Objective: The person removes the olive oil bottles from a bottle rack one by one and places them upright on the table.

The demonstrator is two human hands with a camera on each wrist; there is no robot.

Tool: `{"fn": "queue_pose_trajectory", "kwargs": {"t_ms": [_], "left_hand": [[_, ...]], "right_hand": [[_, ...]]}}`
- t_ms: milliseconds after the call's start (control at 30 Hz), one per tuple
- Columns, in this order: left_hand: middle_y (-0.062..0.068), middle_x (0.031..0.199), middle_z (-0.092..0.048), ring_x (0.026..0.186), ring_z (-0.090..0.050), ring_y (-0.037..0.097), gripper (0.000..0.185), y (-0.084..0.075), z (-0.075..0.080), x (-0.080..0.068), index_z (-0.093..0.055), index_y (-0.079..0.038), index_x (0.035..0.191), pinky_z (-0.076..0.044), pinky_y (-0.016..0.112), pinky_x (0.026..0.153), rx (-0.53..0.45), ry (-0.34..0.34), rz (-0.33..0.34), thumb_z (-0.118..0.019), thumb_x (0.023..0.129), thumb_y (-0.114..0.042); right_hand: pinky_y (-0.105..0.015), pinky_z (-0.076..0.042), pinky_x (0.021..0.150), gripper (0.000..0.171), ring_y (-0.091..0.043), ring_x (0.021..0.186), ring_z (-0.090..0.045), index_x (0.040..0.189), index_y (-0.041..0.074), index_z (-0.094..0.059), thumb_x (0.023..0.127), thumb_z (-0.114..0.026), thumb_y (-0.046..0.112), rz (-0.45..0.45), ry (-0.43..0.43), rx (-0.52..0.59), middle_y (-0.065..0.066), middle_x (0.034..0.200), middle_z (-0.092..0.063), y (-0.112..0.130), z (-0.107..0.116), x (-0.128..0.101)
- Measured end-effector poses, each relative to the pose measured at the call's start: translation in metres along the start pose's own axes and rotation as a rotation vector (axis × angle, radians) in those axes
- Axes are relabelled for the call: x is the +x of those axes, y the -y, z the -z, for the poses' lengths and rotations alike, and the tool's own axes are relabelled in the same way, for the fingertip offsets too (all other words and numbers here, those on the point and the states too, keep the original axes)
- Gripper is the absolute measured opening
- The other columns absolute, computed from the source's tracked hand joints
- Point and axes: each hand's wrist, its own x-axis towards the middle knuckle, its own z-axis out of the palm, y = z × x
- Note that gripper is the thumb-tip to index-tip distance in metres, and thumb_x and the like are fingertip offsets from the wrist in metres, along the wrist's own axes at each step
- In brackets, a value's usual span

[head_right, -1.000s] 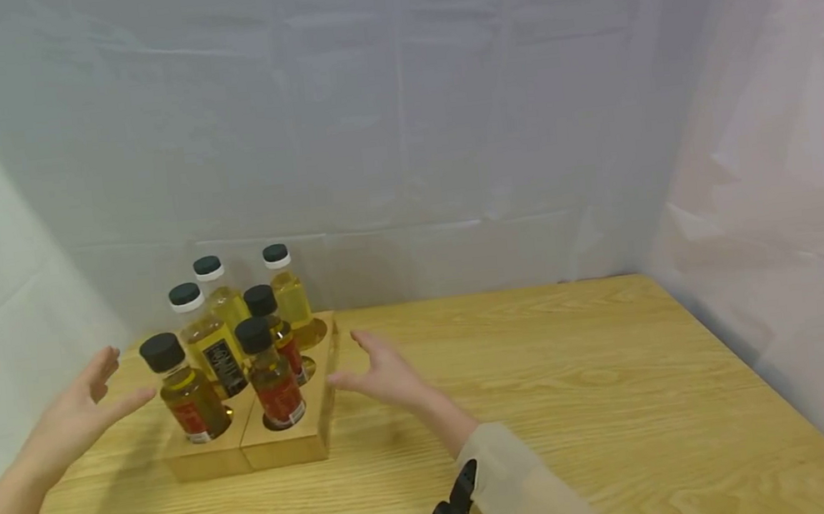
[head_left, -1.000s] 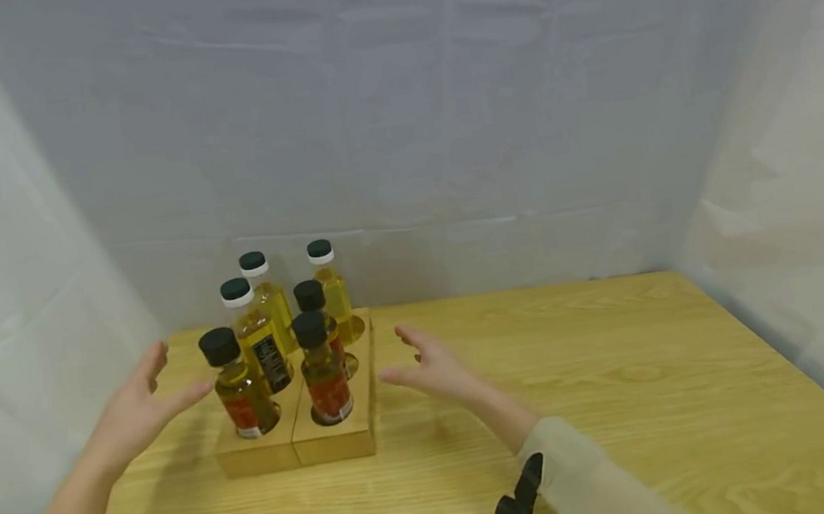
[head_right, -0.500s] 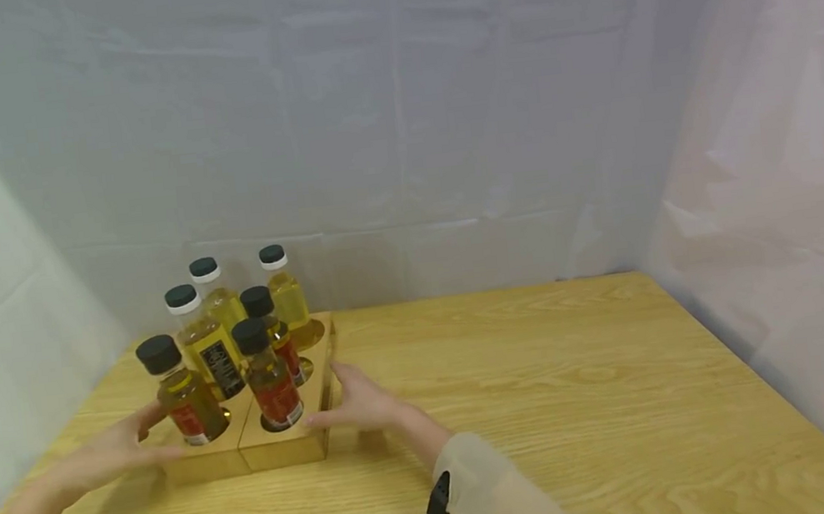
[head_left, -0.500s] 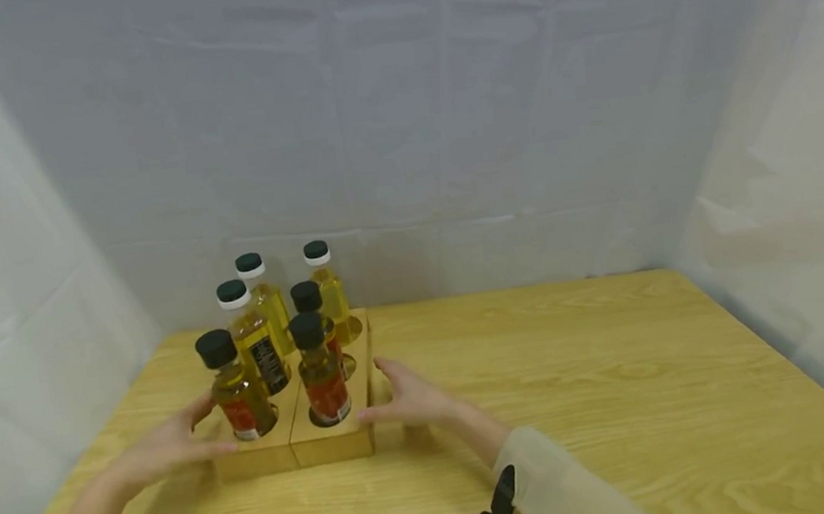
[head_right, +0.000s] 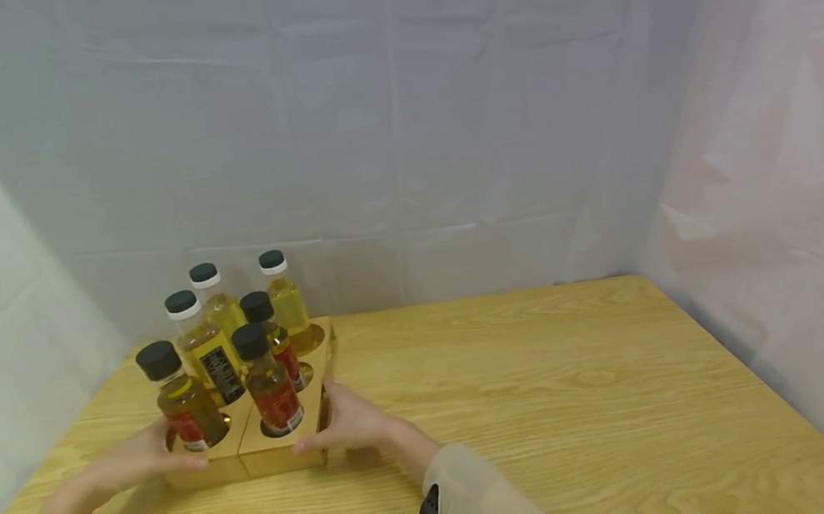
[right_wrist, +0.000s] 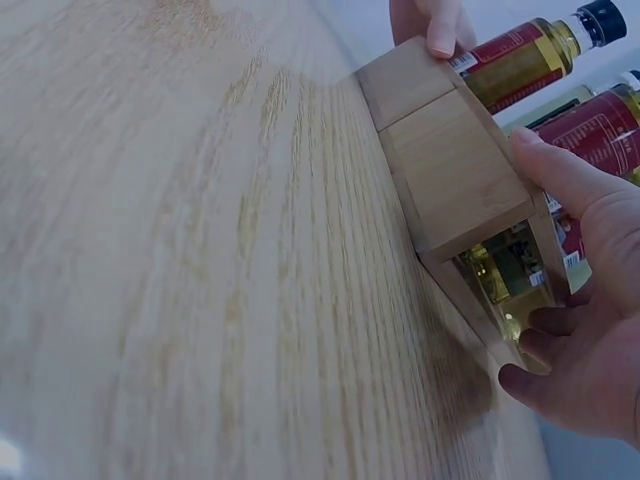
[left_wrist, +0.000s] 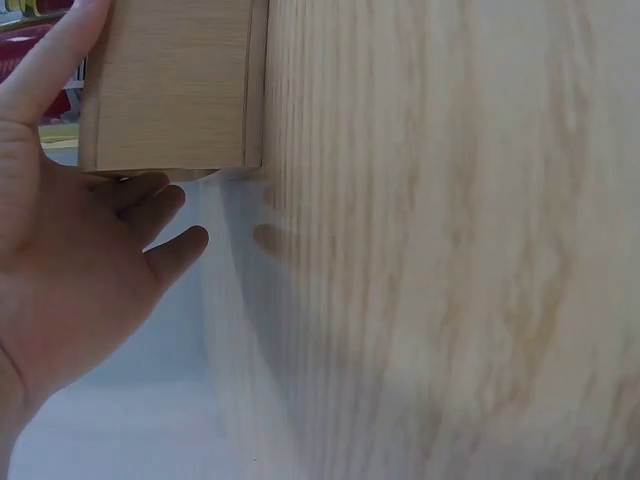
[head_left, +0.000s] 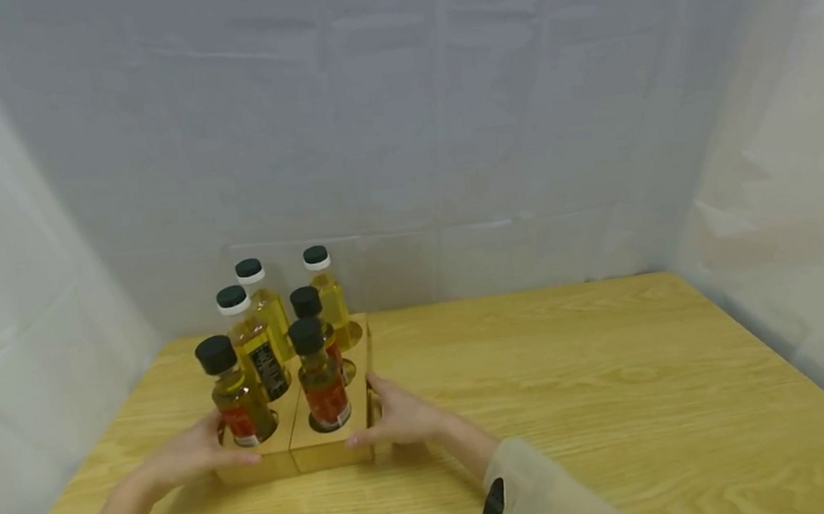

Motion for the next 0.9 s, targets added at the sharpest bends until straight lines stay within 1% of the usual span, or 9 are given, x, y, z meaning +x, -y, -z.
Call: {"fn": "queue_pose_trajectory", "kwargs": {"t_ms": [133, 267, 467, 567, 667, 733, 800, 900], "left_hand": [[0.042, 0.136, -0.024, 0.124, -0.023, 0.057, 0.092, 0.004, -0.003, 0.002, -0.014, 0.016, 0.137, -0.025, 0.067, 0.097, -0.013, -0.016, -0.03, -0.073, 0.079, -0.023], [0.042, 0.134, -0.027, 0.122, -0.026, 0.058, 0.089, 0.005, -0.004, 0.003, -0.016, 0.017, 0.136, -0.028, 0.068, 0.094, -0.028, -0.024, -0.061, -0.072, 0.079, -0.02], [0.039, 0.133, -0.032, 0.122, -0.03, 0.055, 0.086, 0.004, -0.005, 0.004, -0.019, 0.016, 0.136, -0.029, 0.068, 0.093, -0.067, -0.025, -0.074, -0.072, 0.079, -0.018], [0.033, 0.125, -0.043, 0.115, -0.041, 0.049, 0.082, 0.003, -0.007, 0.002, -0.023, 0.016, 0.135, -0.035, 0.062, 0.092, -0.079, -0.028, -0.076, -0.073, 0.078, -0.017], [0.028, 0.121, -0.047, 0.113, -0.045, 0.043, 0.082, 0.002, -0.01, 0.001, -0.024, 0.017, 0.133, -0.039, 0.056, 0.091, -0.085, -0.037, -0.068, -0.074, 0.078, -0.017], [0.029, 0.122, -0.047, 0.115, -0.043, 0.044, 0.082, -0.001, -0.011, 0.001, -0.024, 0.017, 0.133, -0.038, 0.057, 0.092, -0.079, -0.044, -0.062, -0.074, 0.078, -0.018], [0.032, 0.126, -0.043, 0.118, -0.039, 0.047, 0.084, -0.003, -0.012, 0.003, -0.023, 0.017, 0.134, -0.035, 0.06, 0.094, -0.078, -0.048, -0.075, -0.074, 0.078, -0.018], [0.033, 0.128, -0.042, 0.12, -0.037, 0.049, 0.083, -0.008, -0.013, 0.007, -0.026, 0.016, 0.133, -0.033, 0.062, 0.095, -0.07, -0.052, -0.092, -0.075, 0.076, -0.018]], "right_hand": [[-0.045, -0.026, 0.108, 0.102, -0.032, 0.135, -0.026, 0.148, 0.001, -0.013, 0.075, -0.078, 0.031, 0.006, -0.016, 0.007, -0.017, 0.151, -0.021, -0.001, -0.002, 0.002], [-0.044, -0.029, 0.107, 0.1, -0.031, 0.134, -0.028, 0.148, 0.001, -0.013, 0.076, -0.077, 0.029, 0.019, -0.013, 0.019, -0.016, 0.15, -0.025, -0.001, -0.002, 0.002], [-0.044, -0.03, 0.106, 0.098, -0.032, 0.133, -0.03, 0.147, 0.0, -0.013, 0.078, -0.076, 0.027, -0.01, -0.019, 0.084, -0.017, 0.149, -0.025, 0.0, -0.002, -0.001], [-0.045, -0.03, 0.106, 0.097, -0.033, 0.133, -0.03, 0.147, -0.001, -0.014, 0.077, -0.076, 0.026, -0.021, -0.024, 0.086, -0.019, 0.149, -0.025, 0.001, -0.001, -0.004], [-0.045, -0.03, 0.106, 0.096, -0.033, 0.133, -0.031, 0.147, -0.002, -0.016, 0.077, -0.077, 0.025, -0.034, -0.029, 0.079, -0.019, 0.148, -0.027, 0.002, 0.0, -0.006], [-0.045, -0.031, 0.106, 0.096, -0.033, 0.132, -0.031, 0.146, -0.001, -0.016, 0.076, -0.077, 0.024, -0.044, -0.033, 0.079, -0.019, 0.147, -0.029, 0.002, 0.002, -0.008], [-0.045, -0.031, 0.106, 0.096, -0.035, 0.132, -0.032, 0.147, -0.001, -0.017, 0.076, -0.077, 0.024, -0.051, -0.038, 0.09, -0.019, 0.147, -0.029, 0.002, 0.005, -0.009], [-0.046, -0.032, 0.105, 0.096, -0.037, 0.131, -0.031, 0.147, -0.001, -0.016, 0.076, -0.077, 0.023, -0.05, -0.04, 0.101, -0.02, 0.147, -0.029, 0.001, 0.01, -0.011]]}}
